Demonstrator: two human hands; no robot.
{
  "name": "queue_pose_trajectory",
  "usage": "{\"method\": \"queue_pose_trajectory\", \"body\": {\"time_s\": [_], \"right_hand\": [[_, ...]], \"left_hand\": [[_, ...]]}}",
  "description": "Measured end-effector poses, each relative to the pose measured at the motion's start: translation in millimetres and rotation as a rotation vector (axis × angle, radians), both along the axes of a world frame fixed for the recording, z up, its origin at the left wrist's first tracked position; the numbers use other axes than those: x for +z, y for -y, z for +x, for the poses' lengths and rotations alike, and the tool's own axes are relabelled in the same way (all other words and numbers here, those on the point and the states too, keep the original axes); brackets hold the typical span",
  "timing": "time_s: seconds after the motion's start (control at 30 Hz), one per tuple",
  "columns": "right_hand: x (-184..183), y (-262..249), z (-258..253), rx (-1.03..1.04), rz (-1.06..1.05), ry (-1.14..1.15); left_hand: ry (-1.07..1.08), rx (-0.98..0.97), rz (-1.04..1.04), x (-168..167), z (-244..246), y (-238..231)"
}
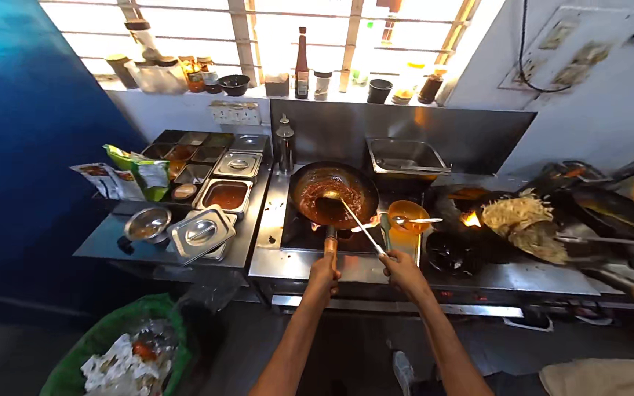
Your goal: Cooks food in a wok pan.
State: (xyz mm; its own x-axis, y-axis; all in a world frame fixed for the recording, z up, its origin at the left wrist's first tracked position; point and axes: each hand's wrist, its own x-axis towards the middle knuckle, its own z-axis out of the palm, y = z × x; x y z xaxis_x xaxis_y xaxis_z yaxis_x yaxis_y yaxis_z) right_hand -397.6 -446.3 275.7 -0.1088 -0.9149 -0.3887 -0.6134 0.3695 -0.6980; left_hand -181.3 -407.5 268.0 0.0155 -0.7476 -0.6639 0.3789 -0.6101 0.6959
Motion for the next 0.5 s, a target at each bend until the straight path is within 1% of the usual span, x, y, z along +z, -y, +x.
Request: {"method": "queue_pose_trajectory", "body": {"time_s": [0.07,0.17,0.23,0.27,0.3,0.37,0.43,0.5], "right_hand": [[-2,15,9,-0.108,-0.007,0.143],[-8,55,27,-0.184,-0.045,0.24],[-12,75,43,-0.162,0.005,0.278],[-14,76,50,-0.1,0.036,0.253],[-15,71,54,-0.008,0.051,0.174],[-9,49,55,0.138,0.003,-0.085],[5,35,41,0.156,-0.071,-0.334],[0,32,18,0.111,-0.132,-0.472]], "left_hand": [[0.007,-0.004,0.009,1,1,0],[0.008,-0.002,0.022,0,0,0],[0.011,-0.004,0.022,-1,-1,0],[0.013,-0.006,0.02,-1,-1,0],[0.012,-0.008,0.017,-1,-1,0],[0.015,-0.016,0.013,0,2,0],[0.014,-0.022,0.008,0,3,1],[0.005,-0.018,0.013,0,3,0]]}}
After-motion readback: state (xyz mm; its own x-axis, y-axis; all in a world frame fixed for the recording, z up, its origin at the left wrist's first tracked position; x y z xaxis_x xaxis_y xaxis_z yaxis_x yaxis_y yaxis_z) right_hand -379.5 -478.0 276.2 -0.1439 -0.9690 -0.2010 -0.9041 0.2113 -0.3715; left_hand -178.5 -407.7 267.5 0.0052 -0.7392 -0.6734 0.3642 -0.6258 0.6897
